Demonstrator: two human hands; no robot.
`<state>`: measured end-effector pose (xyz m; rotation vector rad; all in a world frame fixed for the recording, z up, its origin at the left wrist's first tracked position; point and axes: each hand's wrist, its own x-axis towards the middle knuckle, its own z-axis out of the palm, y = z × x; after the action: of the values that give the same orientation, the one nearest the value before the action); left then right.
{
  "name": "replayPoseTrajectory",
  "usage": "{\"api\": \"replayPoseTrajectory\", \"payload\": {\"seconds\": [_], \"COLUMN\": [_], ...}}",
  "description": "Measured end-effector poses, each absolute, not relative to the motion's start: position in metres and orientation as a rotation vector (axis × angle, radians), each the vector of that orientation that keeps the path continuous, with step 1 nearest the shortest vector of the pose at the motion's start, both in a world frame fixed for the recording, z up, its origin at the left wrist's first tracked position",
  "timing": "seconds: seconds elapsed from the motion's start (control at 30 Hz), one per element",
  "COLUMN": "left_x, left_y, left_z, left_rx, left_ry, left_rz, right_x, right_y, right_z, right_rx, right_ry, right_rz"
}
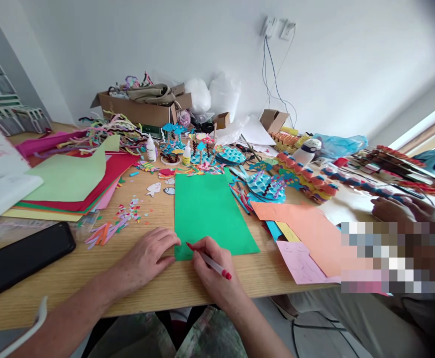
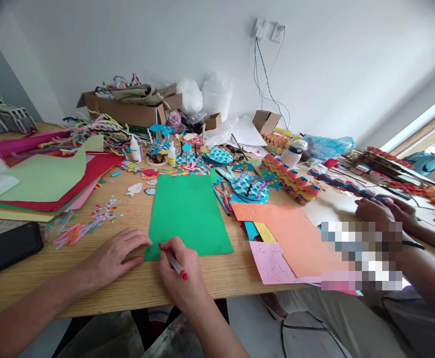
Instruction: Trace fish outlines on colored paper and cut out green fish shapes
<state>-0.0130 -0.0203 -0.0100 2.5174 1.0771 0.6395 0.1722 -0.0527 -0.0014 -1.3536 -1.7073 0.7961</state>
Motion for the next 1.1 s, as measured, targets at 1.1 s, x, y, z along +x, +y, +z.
{"api": "replayPoseTrajectory", "payload": {"seconds": [1.1], "left_x": [-0.0126], "left_y": [-0.0205], "left_z": [-0.0055], "left_rx": [2.514], "left_ry": [1.096], "left_rz": [0.591], "right_x": [0.1742], "right_y": [-0.0573], "right_z": [0.0037], "right_rx": [-1.387], "right_ry": [-1.708], "right_rz": [0.839]}}
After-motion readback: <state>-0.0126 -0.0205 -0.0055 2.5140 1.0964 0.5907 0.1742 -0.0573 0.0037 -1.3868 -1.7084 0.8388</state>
